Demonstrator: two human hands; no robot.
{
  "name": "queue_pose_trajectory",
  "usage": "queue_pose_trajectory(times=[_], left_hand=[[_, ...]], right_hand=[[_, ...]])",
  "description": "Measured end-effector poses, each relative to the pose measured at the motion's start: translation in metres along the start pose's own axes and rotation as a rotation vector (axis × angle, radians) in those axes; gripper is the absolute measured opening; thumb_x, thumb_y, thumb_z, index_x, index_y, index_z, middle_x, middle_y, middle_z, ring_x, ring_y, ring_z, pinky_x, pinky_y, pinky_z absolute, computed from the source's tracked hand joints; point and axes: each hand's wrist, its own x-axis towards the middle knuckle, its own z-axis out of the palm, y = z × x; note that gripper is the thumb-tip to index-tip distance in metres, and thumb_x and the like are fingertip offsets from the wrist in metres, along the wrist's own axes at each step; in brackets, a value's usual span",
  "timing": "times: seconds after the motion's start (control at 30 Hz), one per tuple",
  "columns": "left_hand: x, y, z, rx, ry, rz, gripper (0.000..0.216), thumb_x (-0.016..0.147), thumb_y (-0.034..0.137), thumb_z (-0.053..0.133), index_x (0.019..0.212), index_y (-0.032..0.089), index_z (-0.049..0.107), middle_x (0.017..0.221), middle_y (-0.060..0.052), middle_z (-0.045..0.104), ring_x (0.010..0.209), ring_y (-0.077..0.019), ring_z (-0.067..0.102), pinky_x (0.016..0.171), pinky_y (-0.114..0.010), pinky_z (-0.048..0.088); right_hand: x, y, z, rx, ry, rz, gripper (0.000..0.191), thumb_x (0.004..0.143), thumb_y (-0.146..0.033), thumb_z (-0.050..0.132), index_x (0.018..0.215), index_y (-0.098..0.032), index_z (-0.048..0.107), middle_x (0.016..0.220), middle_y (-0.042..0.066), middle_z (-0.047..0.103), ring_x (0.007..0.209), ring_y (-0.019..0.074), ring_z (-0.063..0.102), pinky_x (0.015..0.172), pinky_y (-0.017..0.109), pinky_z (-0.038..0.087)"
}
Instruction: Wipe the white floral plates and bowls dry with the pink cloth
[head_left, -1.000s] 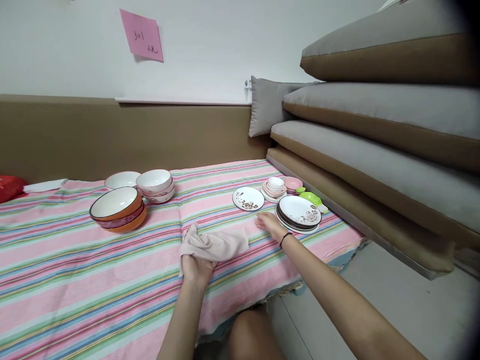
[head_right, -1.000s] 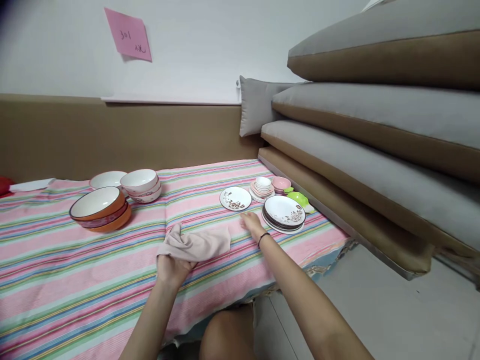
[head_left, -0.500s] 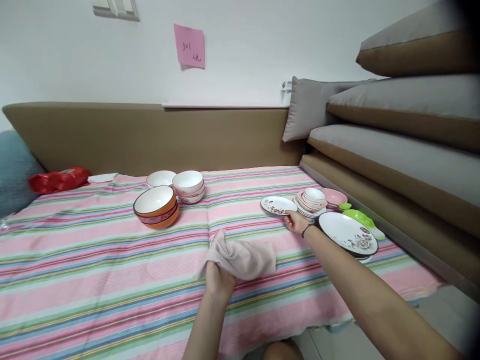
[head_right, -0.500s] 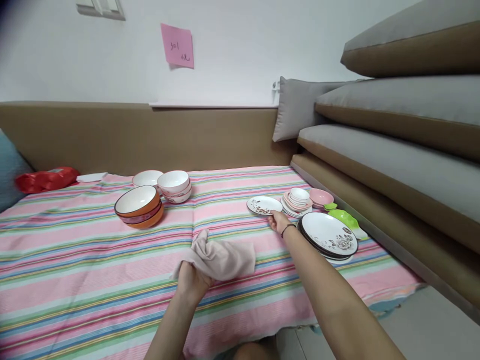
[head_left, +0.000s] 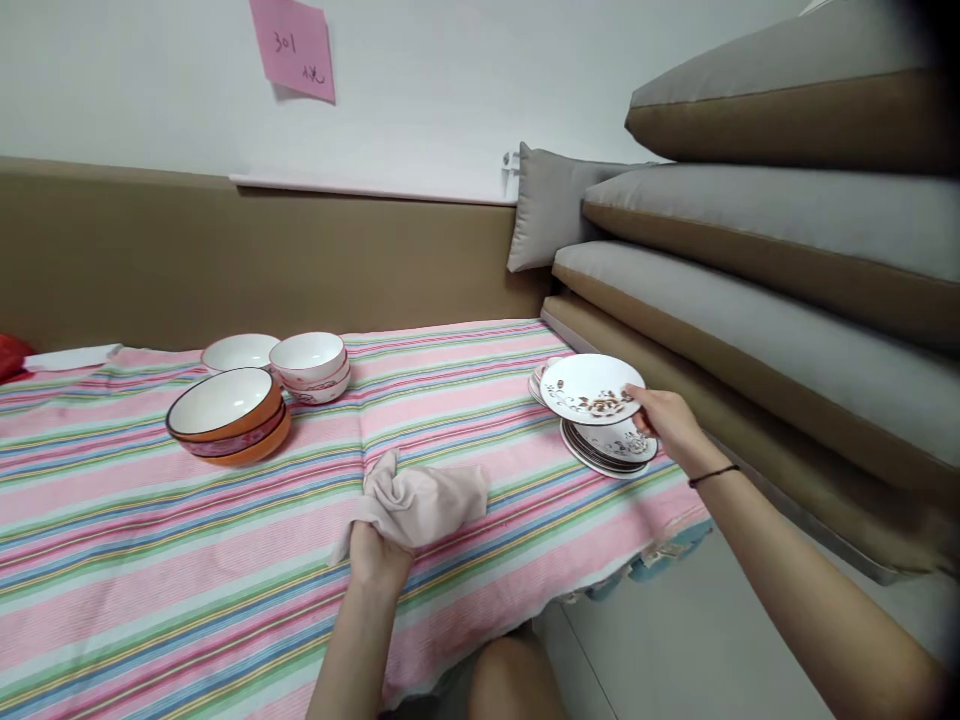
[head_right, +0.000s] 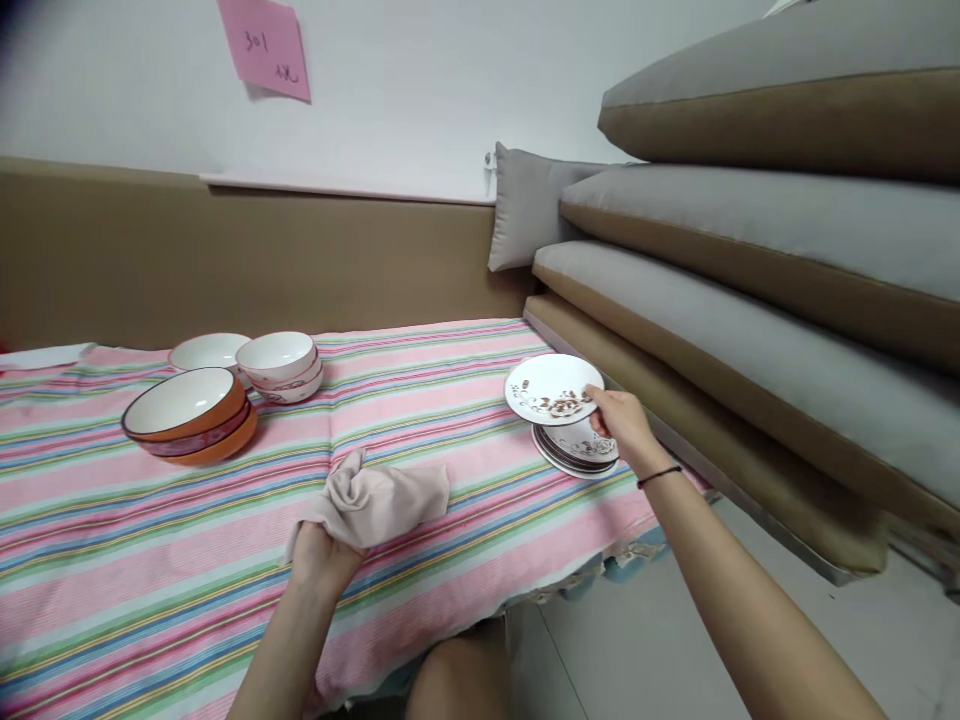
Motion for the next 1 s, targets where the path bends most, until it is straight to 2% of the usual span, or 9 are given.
queue_pose_trajectory(times=[0.1, 0.23, 0.43, 0.57, 0.73, 0.87, 1.0], left_hand=[[0.0, -0.002, 0.005, -0.059, 0.023, -0.01, 0.035, 0.093, 0.036, 0.045, 0.122, 0.029, 0.063, 0.1, -0.003, 0.072, 0.102, -0.0206, 0.065, 0.09, -0.035, 0.053], [0.004, -0.01, 0.004, -0.026, 0.022, -0.004, 0.034, 0.093, 0.038, 0.046, 0.121, 0.029, 0.063, 0.098, -0.002, 0.073, 0.101, -0.0215, 0.066, 0.089, -0.036, 0.054], [0.011, -0.014, -0.007, 0.005, 0.124, -0.013, 0.032, 0.091, 0.035, 0.049, 0.12, 0.029, 0.062, 0.095, -0.001, 0.073, 0.095, -0.0203, 0.068, 0.086, -0.034, 0.055], [0.009, -0.012, -0.006, -0.004, 0.098, 0.002, 0.032, 0.091, 0.033, 0.048, 0.12, 0.029, 0.063, 0.095, 0.0, 0.073, 0.096, -0.0185, 0.067, 0.087, -0.031, 0.055], [0.005, -0.012, 0.002, 0.045, 0.098, 0.002, 0.033, 0.091, 0.036, 0.047, 0.12, 0.031, 0.063, 0.095, 0.0, 0.073, 0.097, -0.0199, 0.067, 0.089, -0.035, 0.055], [0.002, -0.01, 0.006, 0.018, 0.12, -0.025, 0.034, 0.092, 0.034, 0.045, 0.12, 0.03, 0.064, 0.097, -0.001, 0.073, 0.099, -0.0202, 0.067, 0.089, -0.035, 0.055], [0.003, -0.007, 0.003, -0.015, 0.079, -0.003, 0.035, 0.093, 0.033, 0.045, 0.123, 0.029, 0.063, 0.102, -0.002, 0.073, 0.101, -0.0194, 0.066, 0.09, -0.033, 0.054]], right_hand=[[-0.005, 0.02, -0.039, -0.014, 0.074, 0.042, 0.045, 0.08, -0.04, 0.059, 0.045, -0.022, 0.037, 0.029, -0.002, 0.035, 0.031, 0.0061, 0.027, 0.033, 0.022, 0.017], [-0.007, 0.051, -0.061, 0.039, 0.075, 0.135, 0.045, 0.075, -0.045, 0.064, 0.05, -0.024, 0.032, 0.033, -0.005, 0.032, 0.033, 0.0052, 0.024, 0.034, 0.022, 0.016], [-0.003, 0.08, -0.063, 0.148, 0.035, 0.252, 0.04, 0.076, -0.037, 0.063, 0.054, -0.023, 0.033, 0.037, -0.008, 0.029, 0.034, 0.0027, 0.021, 0.035, 0.019, 0.015], [0.001, 0.088, -0.061, 0.182, 0.021, 0.281, 0.038, 0.076, -0.035, 0.064, 0.056, -0.022, 0.035, 0.037, -0.008, 0.031, 0.034, 0.0027, 0.021, 0.034, 0.018, 0.014], [0.006, 0.094, -0.056, 0.191, 0.029, 0.279, 0.036, 0.077, -0.034, 0.064, 0.057, -0.022, 0.037, 0.035, -0.008, 0.034, 0.033, 0.0033, 0.022, 0.033, 0.018, 0.015], [0.01, 0.097, -0.054, 0.168, 0.029, 0.27, 0.037, 0.076, -0.034, 0.064, 0.056, -0.022, 0.035, 0.036, -0.007, 0.035, 0.033, 0.0034, 0.024, 0.033, 0.018, 0.015], [0.01, 0.097, -0.051, 0.121, 0.018, 0.258, 0.037, 0.077, -0.033, 0.062, 0.055, -0.022, 0.035, 0.036, -0.007, 0.035, 0.034, 0.0038, 0.024, 0.034, 0.019, 0.016]])
